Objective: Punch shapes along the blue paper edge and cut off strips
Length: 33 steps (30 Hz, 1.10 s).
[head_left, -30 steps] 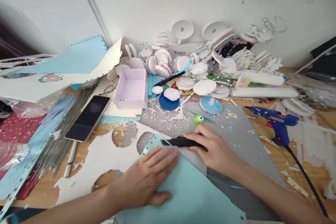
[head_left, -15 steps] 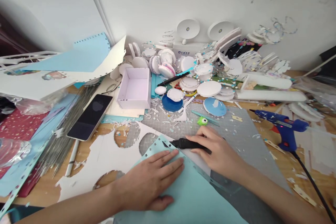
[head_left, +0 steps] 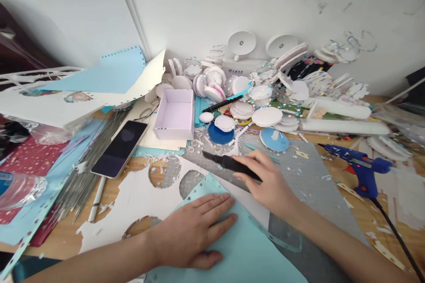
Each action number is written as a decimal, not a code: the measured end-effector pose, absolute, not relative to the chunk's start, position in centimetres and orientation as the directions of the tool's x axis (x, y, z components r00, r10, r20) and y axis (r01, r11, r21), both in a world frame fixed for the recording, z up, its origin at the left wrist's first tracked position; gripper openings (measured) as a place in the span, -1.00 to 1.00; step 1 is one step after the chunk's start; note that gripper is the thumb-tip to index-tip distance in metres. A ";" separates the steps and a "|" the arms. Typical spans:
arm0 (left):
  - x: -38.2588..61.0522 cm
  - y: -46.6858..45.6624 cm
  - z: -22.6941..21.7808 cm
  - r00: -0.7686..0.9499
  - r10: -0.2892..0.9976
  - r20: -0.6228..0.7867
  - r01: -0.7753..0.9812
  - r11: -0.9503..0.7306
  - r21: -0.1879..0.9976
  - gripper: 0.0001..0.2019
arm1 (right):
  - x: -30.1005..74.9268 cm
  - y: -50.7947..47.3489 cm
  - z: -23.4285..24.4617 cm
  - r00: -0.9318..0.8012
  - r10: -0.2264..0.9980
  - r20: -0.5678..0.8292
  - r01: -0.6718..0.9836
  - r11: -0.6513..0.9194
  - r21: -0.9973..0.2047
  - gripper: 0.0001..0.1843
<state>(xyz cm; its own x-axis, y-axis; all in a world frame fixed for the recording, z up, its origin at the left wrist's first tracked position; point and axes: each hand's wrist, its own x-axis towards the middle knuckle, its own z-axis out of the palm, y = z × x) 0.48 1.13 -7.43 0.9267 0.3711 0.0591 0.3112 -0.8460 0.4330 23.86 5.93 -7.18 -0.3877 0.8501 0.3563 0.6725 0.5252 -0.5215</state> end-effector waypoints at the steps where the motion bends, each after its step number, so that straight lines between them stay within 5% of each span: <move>1: 0.5 1.1 -7.3 0.923 0.379 0.060 0.318 -0.843 0.434 -0.40 | 24.4 5.9 -6.7 -0.359 0.860 0.363 0.696 0.506 -0.510 -0.69; 7: 1.6 1.6 -7.3 0.856 0.513 0.069 0.446 -0.798 0.404 -0.49 | 31.4 3.9 -6.5 -0.136 0.938 0.319 0.905 0.249 -0.346 -0.67; 15: 4.9 4.1 -8.5 0.811 0.555 0.182 0.498 -0.820 0.281 -0.76 | 37.7 1.6 -9.2 -0.142 0.942 0.303 0.977 0.183 -0.111 -0.68; 19: 5.1 5.0 -7.4 0.755 0.607 0.249 0.544 -0.791 0.280 -0.80 | 35.5 -0.4 -7.5 -0.097 0.929 0.357 0.927 0.215 -0.308 -0.72; 26: 3.3 5.4 -5.1 0.491 0.792 0.363 0.544 -0.604 0.582 -0.84 | 30.8 -3.7 -7.4 -0.180 0.983 0.029 0.734 0.154 -0.662 -0.76; 29: 2.0 5.3 -4.0 0.339 0.878 0.339 0.534 -0.476 0.699 -0.88 | 30.3 -3.3 -7.6 -0.284 0.955 -0.080 0.678 0.141 -0.721 -0.74; 33: -2.4 3.6 -1.8 0.180 0.972 0.150 0.456 -0.218 0.863 -0.84 | 31.4 -2.2 -7.4 -0.345 0.938 -0.018 0.696 0.243 -0.676 -0.73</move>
